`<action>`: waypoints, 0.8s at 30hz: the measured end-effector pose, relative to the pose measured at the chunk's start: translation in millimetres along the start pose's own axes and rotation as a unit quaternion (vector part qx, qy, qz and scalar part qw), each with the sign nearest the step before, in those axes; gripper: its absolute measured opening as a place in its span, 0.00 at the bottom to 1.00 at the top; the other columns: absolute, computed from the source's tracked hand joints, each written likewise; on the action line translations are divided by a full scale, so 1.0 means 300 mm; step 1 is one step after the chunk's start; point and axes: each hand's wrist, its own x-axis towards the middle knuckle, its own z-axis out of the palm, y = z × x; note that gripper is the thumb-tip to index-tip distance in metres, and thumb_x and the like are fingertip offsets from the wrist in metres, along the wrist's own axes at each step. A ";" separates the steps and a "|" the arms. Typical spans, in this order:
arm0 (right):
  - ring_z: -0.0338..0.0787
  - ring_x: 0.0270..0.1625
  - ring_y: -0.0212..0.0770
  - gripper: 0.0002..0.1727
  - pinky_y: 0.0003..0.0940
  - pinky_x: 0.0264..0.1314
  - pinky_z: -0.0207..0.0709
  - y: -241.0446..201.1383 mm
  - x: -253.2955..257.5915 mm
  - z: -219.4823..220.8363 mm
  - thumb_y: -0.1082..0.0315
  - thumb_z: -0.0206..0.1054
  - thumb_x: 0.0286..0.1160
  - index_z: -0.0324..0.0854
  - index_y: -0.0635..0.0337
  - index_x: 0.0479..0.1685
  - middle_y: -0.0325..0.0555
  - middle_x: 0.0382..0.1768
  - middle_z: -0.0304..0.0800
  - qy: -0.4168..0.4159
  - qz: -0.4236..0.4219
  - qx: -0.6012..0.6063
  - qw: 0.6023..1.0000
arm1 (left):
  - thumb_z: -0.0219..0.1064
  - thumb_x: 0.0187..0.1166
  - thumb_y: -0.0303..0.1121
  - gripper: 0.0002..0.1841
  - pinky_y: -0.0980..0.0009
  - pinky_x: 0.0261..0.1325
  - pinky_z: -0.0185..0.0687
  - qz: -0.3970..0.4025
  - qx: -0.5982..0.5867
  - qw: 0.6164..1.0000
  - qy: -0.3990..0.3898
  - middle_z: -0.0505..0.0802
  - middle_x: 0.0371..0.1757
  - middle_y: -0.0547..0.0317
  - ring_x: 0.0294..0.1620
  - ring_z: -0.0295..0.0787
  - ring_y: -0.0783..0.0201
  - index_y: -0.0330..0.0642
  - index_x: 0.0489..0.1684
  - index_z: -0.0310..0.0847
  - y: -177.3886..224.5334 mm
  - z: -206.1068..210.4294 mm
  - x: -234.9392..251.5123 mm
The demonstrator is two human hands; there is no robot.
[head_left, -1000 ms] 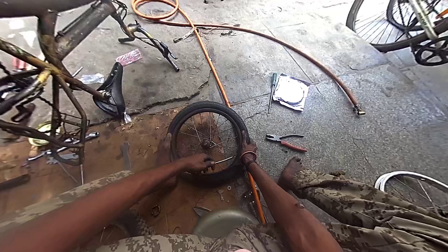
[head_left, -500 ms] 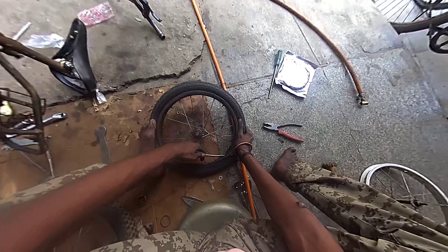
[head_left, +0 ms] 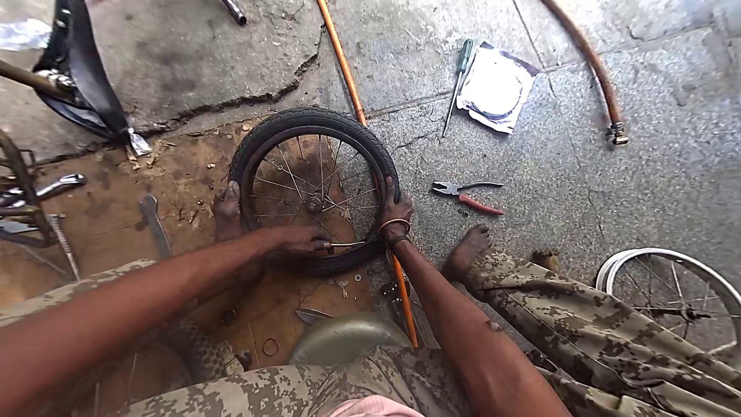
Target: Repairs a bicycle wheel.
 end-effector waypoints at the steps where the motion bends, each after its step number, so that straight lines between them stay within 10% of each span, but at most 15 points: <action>1: 0.91 0.57 0.58 0.40 0.63 0.60 0.80 0.002 0.000 0.000 0.27 0.49 0.82 0.89 0.55 0.54 0.58 0.48 0.92 -0.003 0.001 0.004 1.000 | 0.48 0.95 0.46 0.20 0.50 0.64 0.80 0.005 0.006 1.000 0.000 0.92 0.52 0.52 0.54 0.89 0.56 0.51 0.66 0.85 -0.002 0.002 0.003; 6: 0.92 0.52 0.58 0.42 0.64 0.55 0.81 0.003 0.004 0.003 0.24 0.48 0.80 0.89 0.54 0.51 0.57 0.44 0.92 -0.008 0.000 0.013 1.000 | 0.48 0.95 0.46 0.20 0.52 0.57 0.81 0.014 0.013 1.000 0.005 0.91 0.45 0.53 0.46 0.88 0.57 0.49 0.62 0.85 0.005 0.013 0.009; 24: 0.93 0.51 0.56 0.40 0.63 0.54 0.82 0.005 0.014 0.011 0.26 0.47 0.82 0.89 0.51 0.54 0.55 0.44 0.93 0.005 -0.015 0.011 1.000 | 0.45 0.96 0.46 0.23 0.47 0.73 0.77 0.006 0.049 0.998 0.034 0.91 0.62 0.47 0.66 0.88 0.51 0.47 0.73 0.80 0.073 0.041 0.003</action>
